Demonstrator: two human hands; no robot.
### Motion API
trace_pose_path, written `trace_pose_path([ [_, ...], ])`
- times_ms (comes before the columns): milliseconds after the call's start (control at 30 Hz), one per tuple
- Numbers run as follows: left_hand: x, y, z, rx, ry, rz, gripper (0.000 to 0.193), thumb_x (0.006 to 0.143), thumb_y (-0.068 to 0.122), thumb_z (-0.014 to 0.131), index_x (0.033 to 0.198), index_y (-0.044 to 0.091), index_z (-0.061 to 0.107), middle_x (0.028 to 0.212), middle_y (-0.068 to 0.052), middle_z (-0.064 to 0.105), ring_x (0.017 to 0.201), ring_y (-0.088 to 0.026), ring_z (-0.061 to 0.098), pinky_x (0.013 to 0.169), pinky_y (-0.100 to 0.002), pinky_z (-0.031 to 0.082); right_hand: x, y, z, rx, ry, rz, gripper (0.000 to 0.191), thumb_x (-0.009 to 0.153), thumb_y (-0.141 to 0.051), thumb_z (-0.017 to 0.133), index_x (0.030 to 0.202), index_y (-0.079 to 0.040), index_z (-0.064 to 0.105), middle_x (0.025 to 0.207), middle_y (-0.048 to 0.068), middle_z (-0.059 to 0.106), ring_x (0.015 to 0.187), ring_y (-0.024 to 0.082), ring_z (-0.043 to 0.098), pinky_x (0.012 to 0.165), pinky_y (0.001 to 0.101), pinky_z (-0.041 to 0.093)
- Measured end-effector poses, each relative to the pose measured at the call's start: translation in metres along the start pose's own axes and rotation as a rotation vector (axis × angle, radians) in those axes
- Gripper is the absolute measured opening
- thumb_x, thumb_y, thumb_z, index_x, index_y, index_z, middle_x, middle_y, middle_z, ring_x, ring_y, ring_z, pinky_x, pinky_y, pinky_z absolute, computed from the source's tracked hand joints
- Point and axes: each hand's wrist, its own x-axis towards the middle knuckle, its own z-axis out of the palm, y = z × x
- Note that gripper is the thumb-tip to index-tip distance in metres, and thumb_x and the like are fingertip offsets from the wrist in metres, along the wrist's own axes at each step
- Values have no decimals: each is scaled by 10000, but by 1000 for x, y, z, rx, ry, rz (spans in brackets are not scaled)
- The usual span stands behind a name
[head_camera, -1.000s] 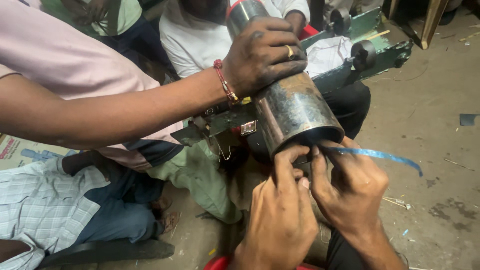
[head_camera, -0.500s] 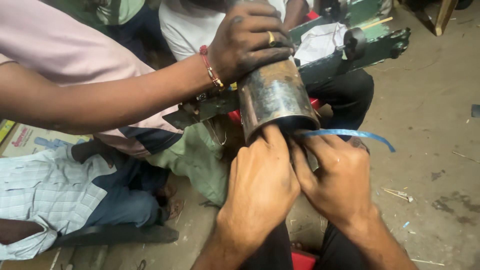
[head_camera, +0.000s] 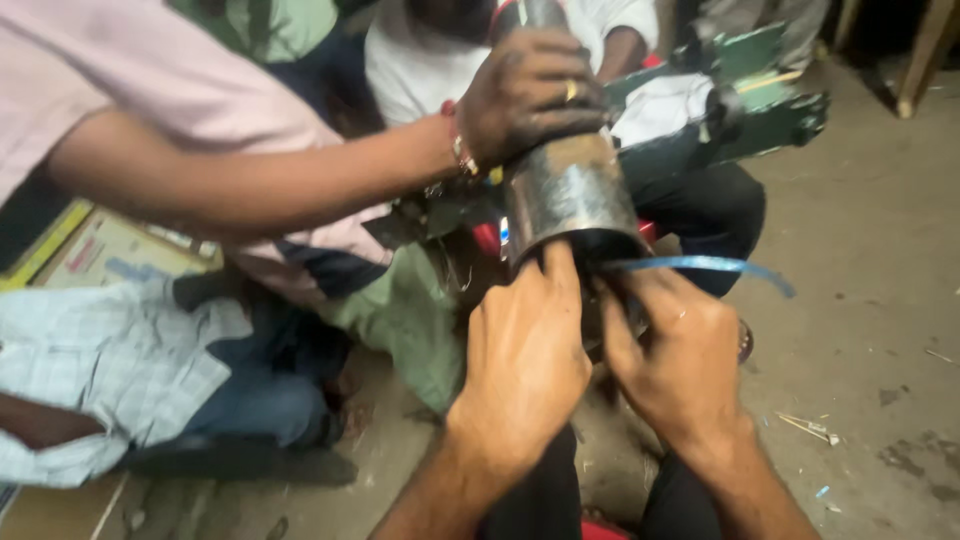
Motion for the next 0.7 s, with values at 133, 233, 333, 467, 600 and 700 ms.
trace_pose_path([
  [133, 5, 3, 8, 82, -86, 2, 390, 708, 47, 715, 1071, -16, 589, 832, -223, 705, 735, -418, 717, 613, -494, 580, 0, 3, 0, -62, -86, 17, 168, 853, -70, 740, 1010, -11, 750, 870, 176, 704, 730, 359, 679, 647, 414, 523],
  [233, 13, 3, 16, 117, -52, -12, 351, 723, 87, 736, 1045, 15, 616, 838, -199, 722, 758, -394, 735, 625, -473, 590, -1, 10, 5, -81, -82, -5, 179, 860, -76, 748, 1019, 5, 738, 854, 184, 688, 705, 360, 665, 628, 420, 509],
  [333, 16, 6, 24, 87, -55, -62, 300, 741, 120, 750, 1015, 54, 646, 856, -170, 737, 794, -364, 751, 648, -457, 602, -5, 19, 7, -87, -107, -42, 164, 916, -95, 768, 1032, 17, 737, 849, 191, 680, 735, 344, 664, 653, 404, 499],
  [467, 22, 10, 45, 15, -62, -111, 321, 705, 162, 766, 1001, 85, 668, 873, -142, 747, 825, -324, 762, 666, -431, 614, -10, 26, 6, 3, -132, -35, 182, 996, -112, 781, 1039, 55, 723, 858, 199, 692, 715, 226, 680, 663, 329, 503],
  [600, 27, 4, 61, 6, -4, -67, 304, 707, 177, 756, 987, 90, 674, 874, -135, 749, 829, -321, 762, 647, -427, 617, -10, 23, 6, 156, -122, -24, 185, 992, -101, 738, 1046, 72, 698, 883, 184, 713, 789, 129, 679, 711, 295, 515],
  [700, 27, -1, 52, -82, -46, -37, 311, 736, 166, 734, 1023, 59, 679, 877, -150, 746, 850, -335, 758, 674, -450, 606, -9, 17, 6, 183, -132, 17, 185, 976, -93, 731, 1038, 77, 694, 862, 161, 719, 787, 97, 640, 708, 286, 516],
])
